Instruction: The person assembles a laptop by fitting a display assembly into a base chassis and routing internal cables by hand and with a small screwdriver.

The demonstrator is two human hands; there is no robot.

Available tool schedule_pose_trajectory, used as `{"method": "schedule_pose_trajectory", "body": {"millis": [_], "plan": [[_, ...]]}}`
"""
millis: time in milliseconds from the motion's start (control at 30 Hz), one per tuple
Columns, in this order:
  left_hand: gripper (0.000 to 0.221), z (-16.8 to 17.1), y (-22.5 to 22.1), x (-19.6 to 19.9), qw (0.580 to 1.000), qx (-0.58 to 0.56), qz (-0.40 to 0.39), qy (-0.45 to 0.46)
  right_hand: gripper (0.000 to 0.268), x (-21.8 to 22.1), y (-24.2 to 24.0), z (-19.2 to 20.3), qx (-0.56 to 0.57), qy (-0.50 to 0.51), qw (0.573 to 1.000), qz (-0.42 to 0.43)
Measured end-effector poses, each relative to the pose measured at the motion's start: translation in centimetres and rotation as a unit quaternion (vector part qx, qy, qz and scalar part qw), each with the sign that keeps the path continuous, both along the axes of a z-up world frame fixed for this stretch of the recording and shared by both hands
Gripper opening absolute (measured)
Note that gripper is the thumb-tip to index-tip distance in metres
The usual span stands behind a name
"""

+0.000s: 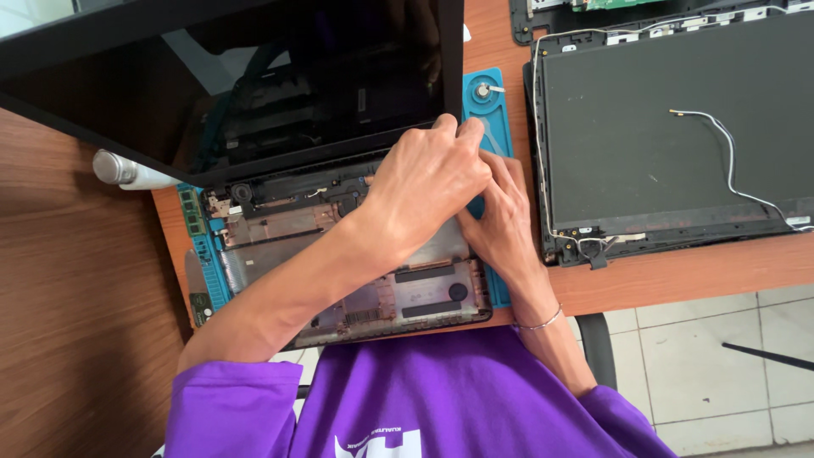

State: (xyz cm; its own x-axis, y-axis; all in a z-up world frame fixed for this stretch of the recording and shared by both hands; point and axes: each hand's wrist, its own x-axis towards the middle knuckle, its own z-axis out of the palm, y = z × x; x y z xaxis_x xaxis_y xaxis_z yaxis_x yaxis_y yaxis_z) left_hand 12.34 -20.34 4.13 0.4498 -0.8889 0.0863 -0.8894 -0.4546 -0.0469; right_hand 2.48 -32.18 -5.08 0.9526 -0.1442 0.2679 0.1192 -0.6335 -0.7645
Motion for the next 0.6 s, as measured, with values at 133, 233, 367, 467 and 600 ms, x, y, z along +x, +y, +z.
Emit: {"method": "schedule_pose_trajectory", "body": {"millis": [133, 233, 367, 467, 600], "plan": [[0.015, -0.06, -0.02, -0.26, 1.0, 0.001, 0.005, 0.002, 0.044, -0.02, 0.04, -0.04, 0.0, 0.0, 1.0, -0.003], [0.015, -0.24, -0.12, -0.36, 1.0, -0.003, 0.009, 0.002, 0.044, -0.01, 0.04, -0.1, 0.004, 0.001, 1.0, -0.003], [0.014, -0.33, -0.15, -0.45, 1.0, 0.004, 0.008, 0.002, 0.045, -0.07, 0.04, 0.01, 0.008, 0.0, 1.0, -0.001], [0.014, -0.31, -0.09, -0.5, 1.0, -0.002, 0.01, 0.01, 0.044, -0.07, 0.02, 0.25, 0.01, 0.006, 1.0, 0.0], [0.017, -0.2, 0.5, -0.24, 0.999, 0.002, 0.027, 0.034, 0.047, -0.02, 0.16, 0.89, 0.005, 0.017, 1.0, -0.002]]}}
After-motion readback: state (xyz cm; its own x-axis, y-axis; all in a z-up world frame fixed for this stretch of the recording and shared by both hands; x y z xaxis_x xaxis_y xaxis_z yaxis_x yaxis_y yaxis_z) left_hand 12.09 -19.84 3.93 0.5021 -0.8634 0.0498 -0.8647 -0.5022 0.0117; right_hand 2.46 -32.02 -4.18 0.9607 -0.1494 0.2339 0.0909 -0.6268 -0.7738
